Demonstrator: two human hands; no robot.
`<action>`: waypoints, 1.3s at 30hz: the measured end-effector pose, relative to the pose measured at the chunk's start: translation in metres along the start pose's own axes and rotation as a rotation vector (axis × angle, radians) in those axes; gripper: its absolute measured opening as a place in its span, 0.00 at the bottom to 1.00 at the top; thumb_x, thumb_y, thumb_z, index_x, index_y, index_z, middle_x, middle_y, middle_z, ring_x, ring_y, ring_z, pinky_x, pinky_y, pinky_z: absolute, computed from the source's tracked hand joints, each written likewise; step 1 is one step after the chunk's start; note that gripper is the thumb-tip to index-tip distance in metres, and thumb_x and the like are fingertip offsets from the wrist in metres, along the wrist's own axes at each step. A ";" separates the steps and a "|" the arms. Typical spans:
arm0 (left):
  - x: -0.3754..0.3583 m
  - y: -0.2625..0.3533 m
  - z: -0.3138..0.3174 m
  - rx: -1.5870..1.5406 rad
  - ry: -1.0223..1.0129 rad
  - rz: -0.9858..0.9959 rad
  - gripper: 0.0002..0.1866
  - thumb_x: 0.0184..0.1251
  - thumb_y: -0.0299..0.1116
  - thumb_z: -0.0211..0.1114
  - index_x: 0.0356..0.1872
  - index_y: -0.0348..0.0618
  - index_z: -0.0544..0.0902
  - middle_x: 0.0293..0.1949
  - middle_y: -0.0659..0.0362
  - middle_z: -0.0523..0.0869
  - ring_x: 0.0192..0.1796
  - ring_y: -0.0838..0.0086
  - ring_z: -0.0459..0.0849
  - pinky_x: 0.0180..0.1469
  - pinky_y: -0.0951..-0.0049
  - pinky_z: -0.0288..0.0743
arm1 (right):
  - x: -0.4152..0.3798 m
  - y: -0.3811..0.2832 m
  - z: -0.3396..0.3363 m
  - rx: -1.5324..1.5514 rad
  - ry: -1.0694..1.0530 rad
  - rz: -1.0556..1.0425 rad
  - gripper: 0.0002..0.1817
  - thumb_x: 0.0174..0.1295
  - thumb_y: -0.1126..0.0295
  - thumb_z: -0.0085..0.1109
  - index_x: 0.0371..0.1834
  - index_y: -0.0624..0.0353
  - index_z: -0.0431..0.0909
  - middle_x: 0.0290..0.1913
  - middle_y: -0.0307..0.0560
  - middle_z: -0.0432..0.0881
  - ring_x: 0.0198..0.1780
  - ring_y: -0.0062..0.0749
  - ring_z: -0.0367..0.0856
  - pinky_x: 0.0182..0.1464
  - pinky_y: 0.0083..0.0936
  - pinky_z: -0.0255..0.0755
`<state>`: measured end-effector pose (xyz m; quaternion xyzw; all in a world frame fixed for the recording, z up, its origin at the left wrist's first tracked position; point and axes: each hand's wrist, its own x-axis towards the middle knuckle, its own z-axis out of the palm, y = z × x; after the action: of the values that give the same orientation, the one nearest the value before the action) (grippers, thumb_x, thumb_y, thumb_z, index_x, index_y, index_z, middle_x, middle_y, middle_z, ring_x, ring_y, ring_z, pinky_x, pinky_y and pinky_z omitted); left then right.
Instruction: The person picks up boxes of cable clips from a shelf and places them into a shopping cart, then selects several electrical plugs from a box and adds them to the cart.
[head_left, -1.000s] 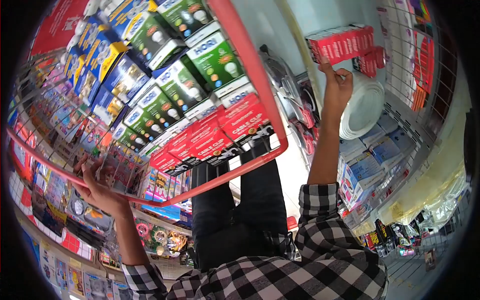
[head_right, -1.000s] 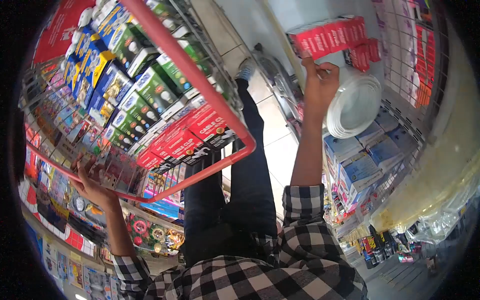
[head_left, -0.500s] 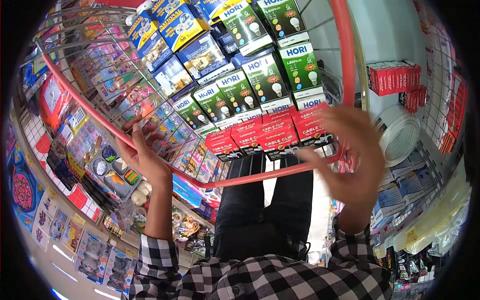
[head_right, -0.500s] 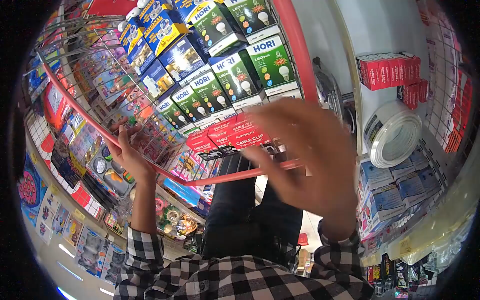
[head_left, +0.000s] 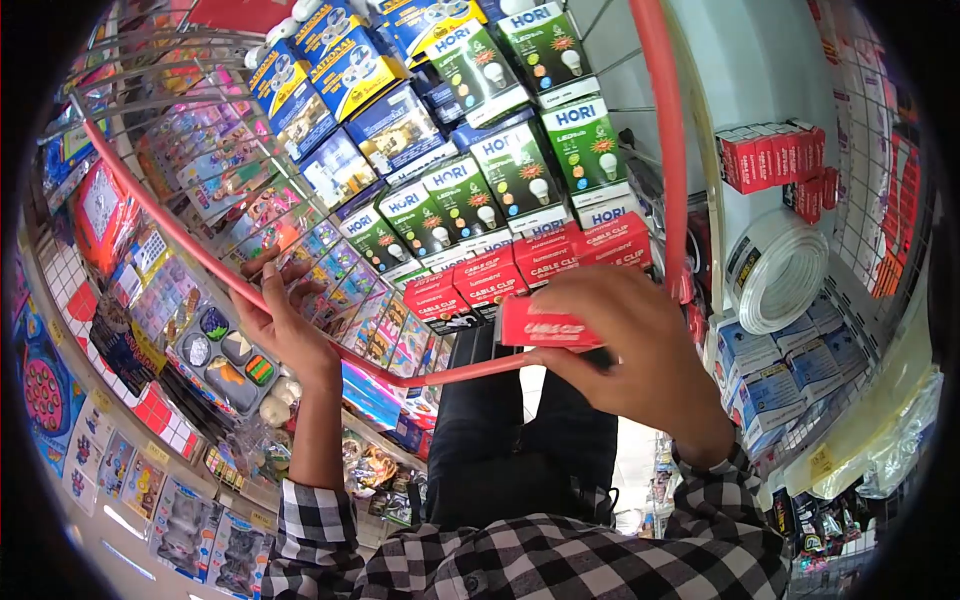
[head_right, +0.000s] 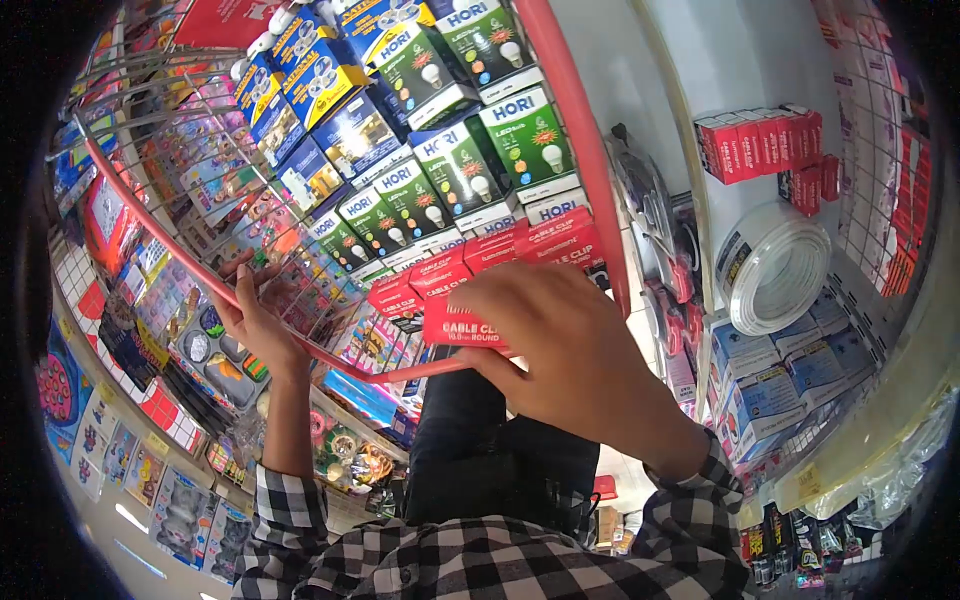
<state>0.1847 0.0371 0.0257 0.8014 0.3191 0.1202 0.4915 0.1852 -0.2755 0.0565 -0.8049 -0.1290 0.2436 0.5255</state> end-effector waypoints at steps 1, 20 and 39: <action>-0.001 0.000 0.001 0.004 0.006 -0.016 0.09 0.76 0.32 0.56 0.50 0.38 0.74 0.48 0.53 0.83 0.38 0.73 0.85 0.31 0.74 0.80 | 0.001 -0.004 -0.009 0.181 0.092 0.072 0.28 0.49 0.75 0.79 0.54 0.61 0.77 0.50 0.49 0.83 0.51 0.35 0.84 0.52 0.35 0.80; 0.005 -0.010 -0.008 0.063 -0.015 -0.015 0.13 0.76 0.35 0.53 0.55 0.42 0.73 0.52 0.56 0.82 0.41 0.71 0.83 0.32 0.70 0.78 | -0.113 0.110 -0.100 0.305 1.232 0.412 0.26 0.58 0.71 0.70 0.58 0.70 0.73 0.54 0.49 0.80 0.50 0.25 0.80 0.56 0.21 0.72; 0.003 -0.007 -0.003 0.078 -0.022 0.012 0.11 0.78 0.35 0.53 0.52 0.40 0.74 0.51 0.55 0.81 0.38 0.73 0.83 0.31 0.74 0.78 | -0.101 0.230 -0.126 -0.591 1.081 0.612 0.25 0.54 0.64 0.73 0.54 0.58 0.78 0.51 0.50 0.81 0.50 0.43 0.81 0.54 0.35 0.74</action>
<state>0.1831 0.0433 0.0208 0.8231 0.3134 0.1016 0.4625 0.1549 -0.5165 -0.0848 -0.9232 0.3235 -0.1002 0.1817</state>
